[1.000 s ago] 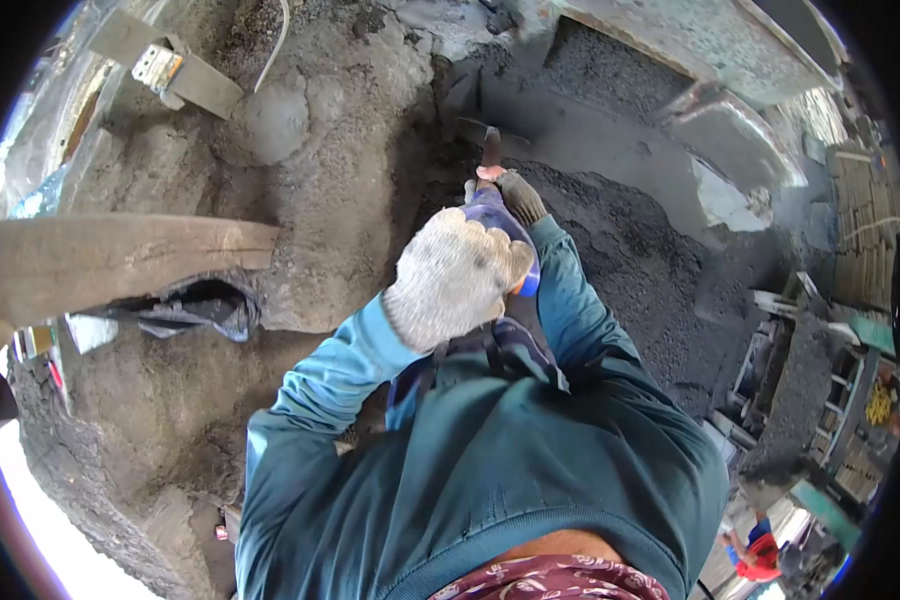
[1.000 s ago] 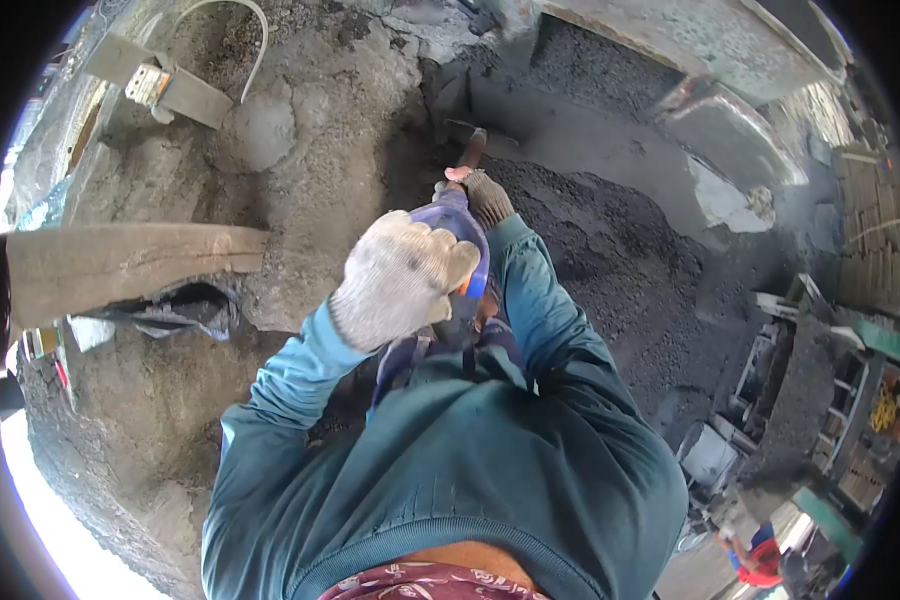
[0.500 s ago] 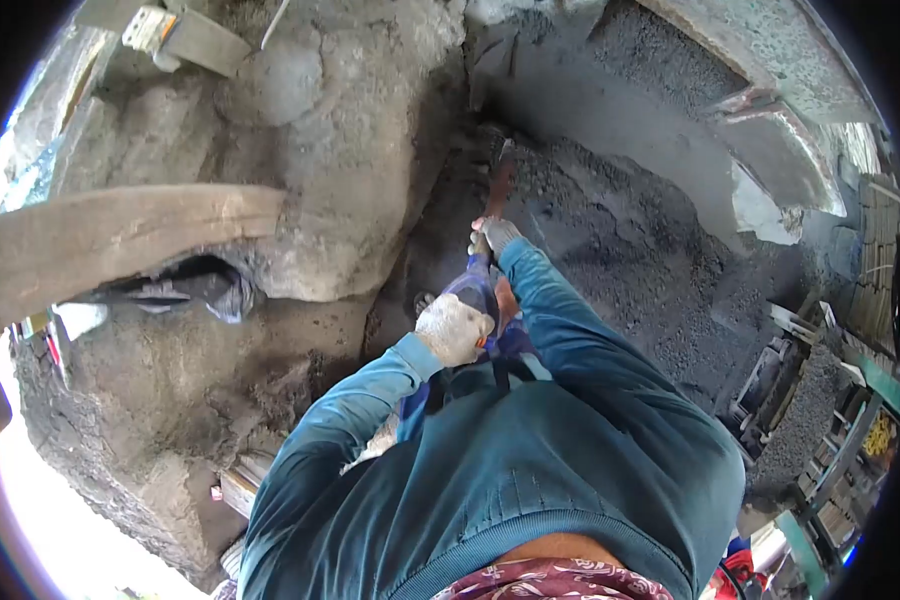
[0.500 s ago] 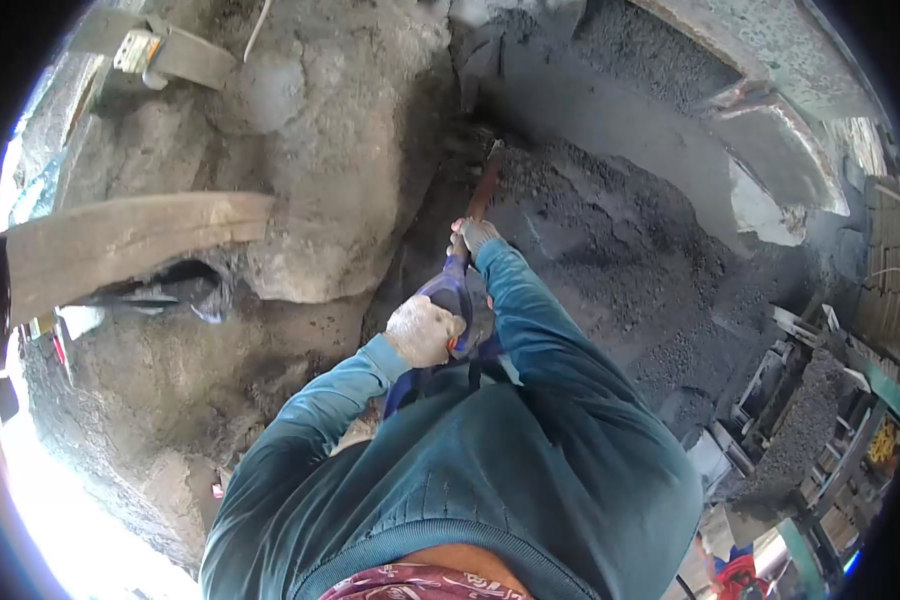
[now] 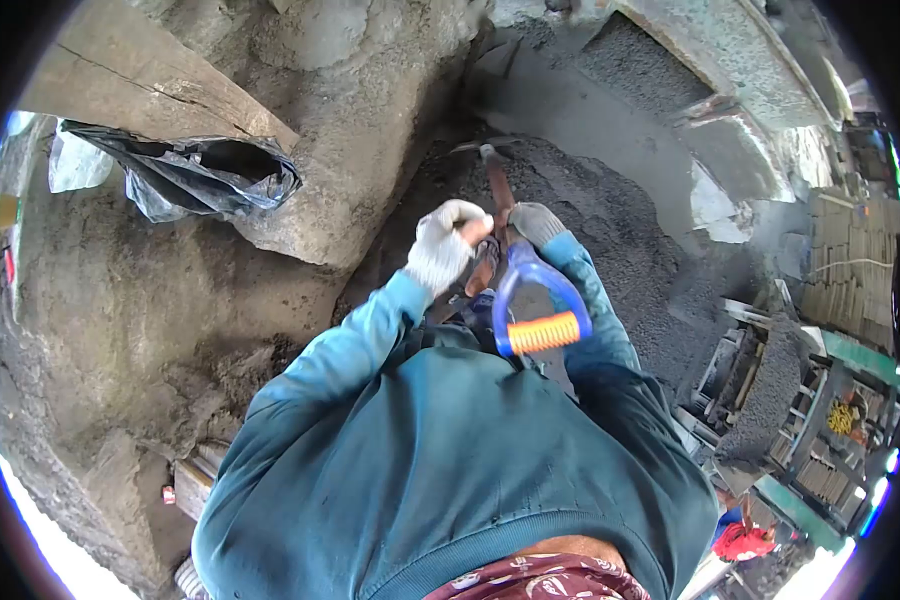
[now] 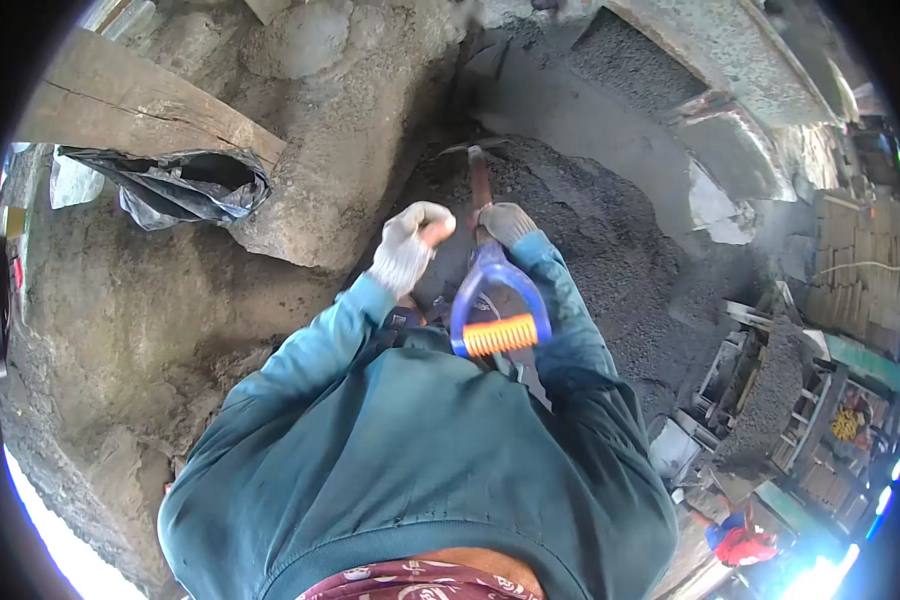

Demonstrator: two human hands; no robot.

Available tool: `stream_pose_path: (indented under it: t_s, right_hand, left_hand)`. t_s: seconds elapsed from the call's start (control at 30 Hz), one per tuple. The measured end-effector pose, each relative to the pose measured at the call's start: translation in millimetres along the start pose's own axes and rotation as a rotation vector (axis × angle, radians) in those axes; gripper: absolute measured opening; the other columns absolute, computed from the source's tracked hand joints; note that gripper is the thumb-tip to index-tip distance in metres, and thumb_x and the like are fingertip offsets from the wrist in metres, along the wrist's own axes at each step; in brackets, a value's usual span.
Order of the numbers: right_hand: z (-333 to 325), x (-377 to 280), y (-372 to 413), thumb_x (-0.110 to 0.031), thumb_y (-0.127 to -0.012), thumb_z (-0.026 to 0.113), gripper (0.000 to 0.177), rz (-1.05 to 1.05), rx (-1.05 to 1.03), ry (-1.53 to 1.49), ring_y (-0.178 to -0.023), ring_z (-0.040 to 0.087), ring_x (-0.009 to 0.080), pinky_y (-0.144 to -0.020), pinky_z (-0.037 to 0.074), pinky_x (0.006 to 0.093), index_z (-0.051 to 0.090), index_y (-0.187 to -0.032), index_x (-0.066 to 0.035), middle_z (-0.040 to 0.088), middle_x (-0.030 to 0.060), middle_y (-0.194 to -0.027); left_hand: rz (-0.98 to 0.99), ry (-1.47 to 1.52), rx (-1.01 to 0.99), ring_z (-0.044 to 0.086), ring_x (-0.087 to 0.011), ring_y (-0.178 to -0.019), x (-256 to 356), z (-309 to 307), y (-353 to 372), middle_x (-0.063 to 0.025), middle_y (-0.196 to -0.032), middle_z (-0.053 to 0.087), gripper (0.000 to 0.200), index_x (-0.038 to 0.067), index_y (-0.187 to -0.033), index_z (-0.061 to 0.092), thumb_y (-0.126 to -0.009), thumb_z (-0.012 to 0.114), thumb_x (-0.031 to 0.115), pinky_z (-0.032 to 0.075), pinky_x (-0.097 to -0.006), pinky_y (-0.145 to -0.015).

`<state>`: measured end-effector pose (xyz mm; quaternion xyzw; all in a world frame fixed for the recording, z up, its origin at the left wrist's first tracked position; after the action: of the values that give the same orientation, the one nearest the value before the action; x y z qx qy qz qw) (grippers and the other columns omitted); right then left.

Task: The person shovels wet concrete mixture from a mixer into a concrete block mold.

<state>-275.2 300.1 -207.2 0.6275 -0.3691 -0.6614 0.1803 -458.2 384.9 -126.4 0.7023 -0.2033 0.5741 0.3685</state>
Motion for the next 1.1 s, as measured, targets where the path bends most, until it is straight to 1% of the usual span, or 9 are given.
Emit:
stream_pose_path:
  t_s: [0.1, 0.2, 0.37, 0.47, 0.73, 0.97, 1.0, 1.03, 1.1]
  right_hand:
    - [7.3, -22.0, 49.1, -0.026, -0.084, 0.071, 0.034, -0.133, -0.019, 0.175, -0.074, 0.069, 0.0219, -0.067, 0.053, 0.0353, 0.07, -0.106, 0.0, 0.07, 0.0146, -0.081]
    - [18.7, -119.2, 181.8, -0.021, -0.089, 0.069, 0.037, -0.025, 0.256, -0.081, -0.073, 0.067, 0.0199, -0.063, 0.053, 0.0332, 0.066, -0.116, 0.003, 0.07, 0.0118, -0.086]
    - [-91.3, -82.7, 247.7, -0.016, -0.087, 0.067, 0.056, -0.622, 0.263, -0.627, -0.082, 0.072, 0.0209, -0.066, 0.059, 0.0301, 0.049, -0.137, 0.001, 0.07, 0.0155, -0.098]
    - [-117.3, -90.9, 250.9, -0.014, -0.08, 0.071, 0.065, -0.488, 0.637, -0.177, -0.073, 0.07, 0.0163, -0.061, 0.056, 0.0271, 0.048, -0.138, 0.001, 0.069, 0.0123, -0.091]
    - [-222.0, -94.5, 168.0, -0.003, -0.081, 0.07, 0.059, -0.543, 0.532, -0.038, -0.062, 0.06, 0.01, -0.053, 0.048, 0.0233, 0.049, -0.136, 0.001, 0.065, 0.0035, -0.078]
    - [-167.3, 109.5, 51.1, -0.013, -0.081, 0.076, 0.053, -0.331, 0.686, -0.82, -0.063, 0.058, 0.0125, -0.055, 0.049, 0.0275, 0.054, -0.128, -0.003, 0.059, 0.0019, -0.074]
    - [-167.0, 201.6, 29.2, -0.015, -0.082, 0.077, 0.045, -0.133, 0.821, -0.17, -0.064, 0.057, 0.0122, -0.056, 0.049, 0.0275, 0.057, -0.121, -0.006, 0.056, 0.0003, -0.073]
    - [-143.1, 212.7, 41.7, -0.014, -0.083, 0.075, 0.038, -0.185, 0.679, -0.916, -0.063, 0.059, 0.0146, -0.055, 0.051, 0.0298, 0.057, -0.117, -0.009, 0.058, 0.0023, -0.073]
    - [-129.8, 153.9, 97.3, -0.011, -0.085, 0.071, 0.038, -0.111, 0.711, -1.117, -0.061, 0.062, 0.0179, -0.053, 0.053, 0.0329, 0.056, -0.12, -0.01, 0.059, 0.0039, -0.073]
  left_hand:
    - [-0.943, 0.722, 0.019, 0.063, -0.026, -0.089, -58.1, 39.0, -54.5, -0.0106, -0.095, 0.064, 0.052, 0.0, -0.111, 0.063, -0.088, 0.071, 0.045, 0.052, -0.051, -0.083]
    - [-0.739, 0.962, -0.058, 0.059, -0.0268, -0.067, -115.6, 90.3, -129.3, -0.0101, -0.077, 0.059, 0.025, 0.007, -0.09, 0.059, -0.087, 0.066, 0.031, 0.052, -0.0529, -0.082]
    - [-0.693, 1.541, 0.121, 0.053, -0.0265, -0.059, -136.3, 130.7, -171.1, -0.0081, -0.066, 0.051, 0.01, 0.011, -0.076, 0.051, -0.077, 0.061, 0.011, 0.053, -0.0493, -0.085]
    - [-0.66, 1.57, 0.209, 0.054, -0.027, -0.062, -126.3, 165.4, -180.1, -0.0079, -0.066, 0.051, 0.011, 0.011, -0.075, 0.05, -0.077, 0.061, 0.01, 0.052, -0.0484, -0.087]
    - [-0.77, 1.312, 0.018, 0.061, -0.0267, -0.073, -116.6, 216.0, -245.1, -0.0074, -0.082, 0.061, 0.025, 0.012, -0.086, 0.058, -0.091, 0.065, 0.035, 0.054, -0.0524, -0.08]
    - [-1.171, 0.418, -0.359, 0.062, -0.0258, -0.08, -244.0, 287.1, -233.4, -0.0067, -0.09, 0.065, 0.039, 0.012, -0.095, 0.058, -0.102, 0.043, 0.047, 0.051, -0.0524, -0.075]
    - [-1.165, 0.513, -0.275, 0.061, -0.025, -0.077, -239.9, 286.8, -238.5, -0.0068, -0.087, 0.063, 0.032, 0.012, -0.094, 0.058, -0.1, 0.047, 0.042, 0.052, -0.0516, -0.074]
    - [-1.157, 0.606, -0.187, 0.06, -0.0243, -0.075, -232.4, 284.2, -238.8, -0.007, -0.084, 0.061, 0.026, 0.012, -0.094, 0.058, -0.098, 0.052, 0.036, 0.052, -0.0509, -0.073]
    - [-1.174, 0.784, -0.014, 0.058, -0.0227, -0.07, -223.5, 281.3, -203.5, -0.0072, -0.079, 0.056, 0.014, 0.012, -0.092, 0.058, -0.093, 0.06, 0.026, 0.053, -0.0494, -0.072]
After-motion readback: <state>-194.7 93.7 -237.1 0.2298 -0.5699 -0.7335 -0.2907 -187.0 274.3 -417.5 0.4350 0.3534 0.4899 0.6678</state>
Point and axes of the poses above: each hand's wrist, its own y-axis away from the middle knuckle, its own z-axis out of the palm, x = y × z, the point moved 4 cm from there along -y, towards the middle knuckle
